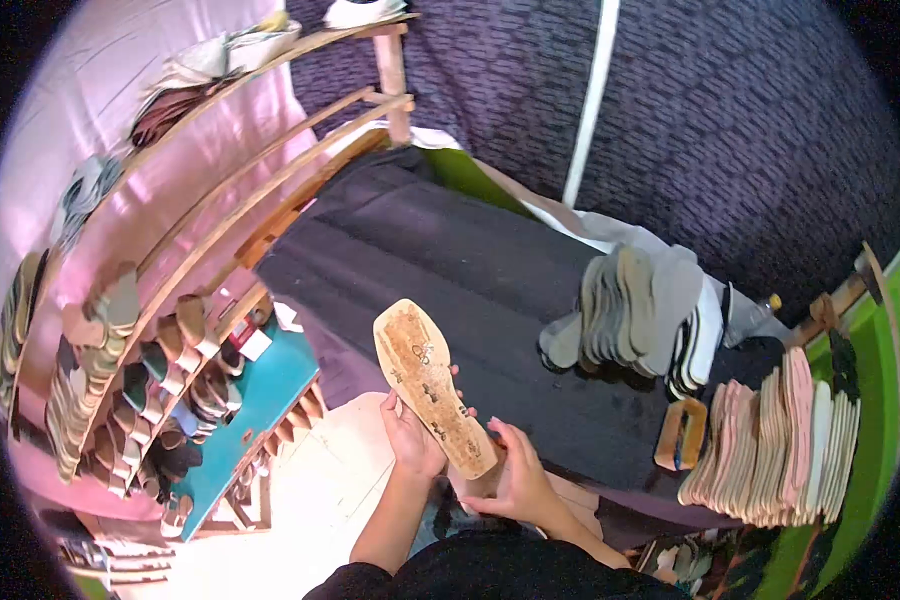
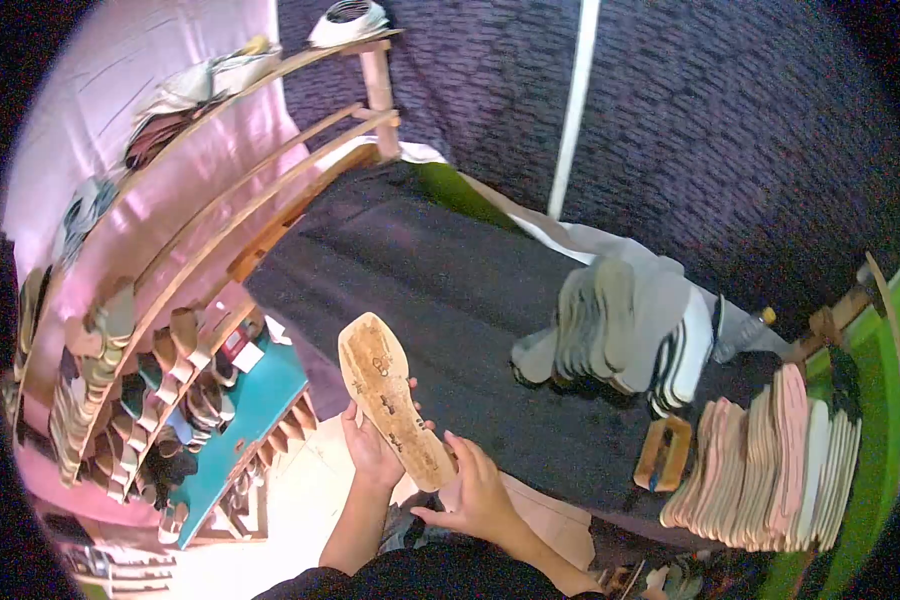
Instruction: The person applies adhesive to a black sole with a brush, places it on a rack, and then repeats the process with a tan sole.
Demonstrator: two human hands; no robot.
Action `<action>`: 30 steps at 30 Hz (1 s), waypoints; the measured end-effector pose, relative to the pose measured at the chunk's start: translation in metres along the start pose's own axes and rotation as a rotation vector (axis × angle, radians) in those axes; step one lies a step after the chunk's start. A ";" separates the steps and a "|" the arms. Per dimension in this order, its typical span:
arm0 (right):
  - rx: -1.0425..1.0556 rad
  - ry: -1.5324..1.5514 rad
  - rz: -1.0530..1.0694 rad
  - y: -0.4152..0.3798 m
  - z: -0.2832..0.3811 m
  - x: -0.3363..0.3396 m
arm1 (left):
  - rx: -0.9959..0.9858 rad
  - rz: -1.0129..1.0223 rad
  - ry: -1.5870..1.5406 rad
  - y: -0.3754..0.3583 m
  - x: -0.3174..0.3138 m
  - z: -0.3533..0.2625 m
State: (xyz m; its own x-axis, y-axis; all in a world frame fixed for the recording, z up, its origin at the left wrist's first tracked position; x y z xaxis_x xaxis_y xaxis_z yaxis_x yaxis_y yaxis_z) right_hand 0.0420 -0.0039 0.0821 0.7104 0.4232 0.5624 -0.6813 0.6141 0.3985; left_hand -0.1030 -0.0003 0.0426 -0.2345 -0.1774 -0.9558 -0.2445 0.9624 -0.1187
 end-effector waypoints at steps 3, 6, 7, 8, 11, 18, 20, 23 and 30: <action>-0.035 0.034 0.066 0.031 0.006 -0.037 | -0.134 0.003 -0.011 0.001 0.010 -0.040; -0.072 0.069 0.045 0.065 0.002 -0.071 | -0.211 0.027 -0.012 0.009 0.021 -0.087; -0.055 0.080 0.062 0.078 0.004 -0.083 | -0.237 0.023 -0.011 0.011 0.024 -0.104; -0.033 0.066 0.068 0.093 0.007 -0.094 | -0.268 0.022 -0.024 0.013 0.026 -0.122; 0.041 0.083 0.065 0.143 0.019 -0.134 | -0.335 0.015 0.001 0.024 0.033 -0.184; 0.212 0.199 -0.027 0.277 0.048 -0.226 | -0.481 -0.100 0.147 0.028 0.045 -0.317; 0.236 0.212 -0.044 0.316 0.055 -0.250 | -0.498 -0.148 0.255 0.023 0.060 -0.344; 0.358 0.123 -0.140 0.364 0.066 -0.282 | -0.512 -0.213 0.198 0.017 0.092 -0.368; 0.459 -0.096 -0.175 0.438 0.108 -0.349 | -0.497 -0.287 0.149 0.006 0.139 -0.393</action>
State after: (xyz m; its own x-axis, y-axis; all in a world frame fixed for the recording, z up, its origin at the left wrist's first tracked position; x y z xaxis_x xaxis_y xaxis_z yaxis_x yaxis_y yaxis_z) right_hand -0.5237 0.0454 0.1387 0.8164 0.2636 0.5138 -0.5758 0.3045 0.7588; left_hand -0.5069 -0.1000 0.0147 -0.2144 -0.4782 -0.8517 -0.7203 0.6663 -0.1928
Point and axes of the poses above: each hand's wrist, its own y-axis towards the middle knuckle, its own x-axis out of the back of the hand, z = x × y, the point moved 6 cm from there along y, towards the middle knuckle, and after that the axes turned 4 degrees about x, right-handed, at the moved point
